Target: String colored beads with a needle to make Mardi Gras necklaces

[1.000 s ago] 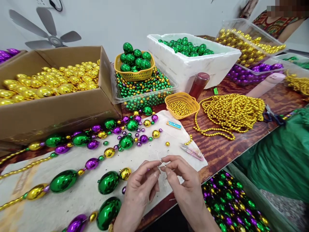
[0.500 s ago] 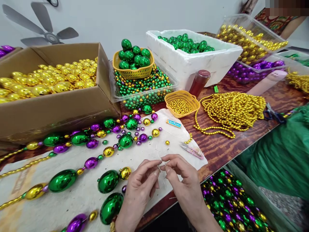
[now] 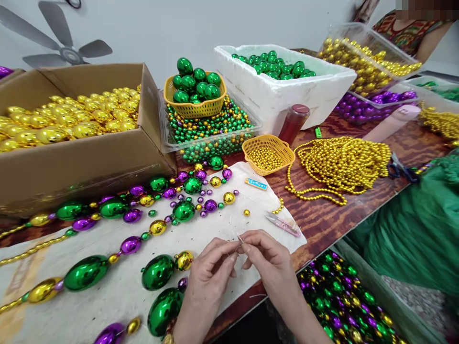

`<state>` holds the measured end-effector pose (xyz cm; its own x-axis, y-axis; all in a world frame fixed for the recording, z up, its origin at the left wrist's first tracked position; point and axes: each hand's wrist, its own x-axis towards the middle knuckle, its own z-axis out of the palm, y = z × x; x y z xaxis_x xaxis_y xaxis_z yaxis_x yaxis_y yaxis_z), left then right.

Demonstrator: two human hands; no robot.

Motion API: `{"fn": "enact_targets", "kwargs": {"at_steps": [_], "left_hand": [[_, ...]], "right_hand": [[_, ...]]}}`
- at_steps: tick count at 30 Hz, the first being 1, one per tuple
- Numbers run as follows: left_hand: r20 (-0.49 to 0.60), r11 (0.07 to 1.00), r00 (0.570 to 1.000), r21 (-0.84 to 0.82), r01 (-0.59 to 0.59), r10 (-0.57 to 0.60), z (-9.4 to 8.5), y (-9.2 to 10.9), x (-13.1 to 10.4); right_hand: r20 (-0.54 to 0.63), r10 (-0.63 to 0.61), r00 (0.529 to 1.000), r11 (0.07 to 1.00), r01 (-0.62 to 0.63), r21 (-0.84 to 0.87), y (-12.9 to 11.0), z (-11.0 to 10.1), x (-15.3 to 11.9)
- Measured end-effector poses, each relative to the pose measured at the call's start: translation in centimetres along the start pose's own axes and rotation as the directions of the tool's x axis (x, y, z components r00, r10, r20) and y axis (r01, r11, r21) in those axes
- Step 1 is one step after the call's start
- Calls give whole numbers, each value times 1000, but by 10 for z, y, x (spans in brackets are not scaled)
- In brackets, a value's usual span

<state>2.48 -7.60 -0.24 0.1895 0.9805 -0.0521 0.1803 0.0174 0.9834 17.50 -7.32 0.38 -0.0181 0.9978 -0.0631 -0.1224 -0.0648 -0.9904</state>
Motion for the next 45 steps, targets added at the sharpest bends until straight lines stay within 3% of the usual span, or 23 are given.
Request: {"fn": "enact_targets", "kwargs": {"at_steps": [7,10,12,14,16,19,21,22,24,26,27,29,31,33,36,40,42,45], "left_hand": [[133,898,975,382,-218,180,12,12,-1],[233,833,965,505,-225,119,16,10,-1],[268,802,961,558,-214,71,16,7,-1],[276,788,960,580,-207,49,14,3,1],[275,787,961,582,-203,45,9,1,3],[274,778,961,596,-199,36,3,1,8],[273,760,961,617,-203,35,1,5,11],[271,748,962,630,-207,38,1,8,12],[265,723,963,657,-213,43,4,13,13],[264,708,963,672,-219,47,9,16,13],[265,706,963,673,-222,50,13,16,12],[269,706,961,669,-232,61,18,15,10],[271,693,959,677,-247,76,20,14,7],[282,649,953,705,-287,115,15,14,5],[280,523,940,781,-340,193,-5,16,5],[158,382,971,898,-217,180,-40,10,6],[144,370,981,911,-183,130,-51,5,6],[171,466,984,867,-178,58,-59,1,5]], "right_hand": [[80,182,980,976,-190,105,13,-21,1],[-19,156,987,987,-156,28,18,-32,2],[-177,69,982,994,-82,-67,19,-46,6],[-367,-63,928,974,-23,-226,20,-71,14],[-518,-216,827,905,-30,-424,21,-104,22],[-605,-347,716,805,-104,-584,21,-155,28],[-617,-363,698,745,-180,-642,17,-172,26],[-592,-383,709,688,-209,-695,14,-173,24],[-434,-440,786,539,-155,-828,8,-159,18],[-118,-452,884,439,106,-892,1,-129,11],[68,-419,905,429,263,-864,-1,-112,9],[362,-299,883,412,462,-785,-2,-80,5],[486,-203,850,390,526,-756,2,-59,5],[515,-157,843,375,533,-758,10,-52,8],[502,-152,851,404,517,-754,21,-63,15],[352,-215,911,562,410,-719,31,-86,20],[262,-220,940,657,341,-672,37,-90,19],[146,-197,969,752,245,-612,47,-88,15]]}}
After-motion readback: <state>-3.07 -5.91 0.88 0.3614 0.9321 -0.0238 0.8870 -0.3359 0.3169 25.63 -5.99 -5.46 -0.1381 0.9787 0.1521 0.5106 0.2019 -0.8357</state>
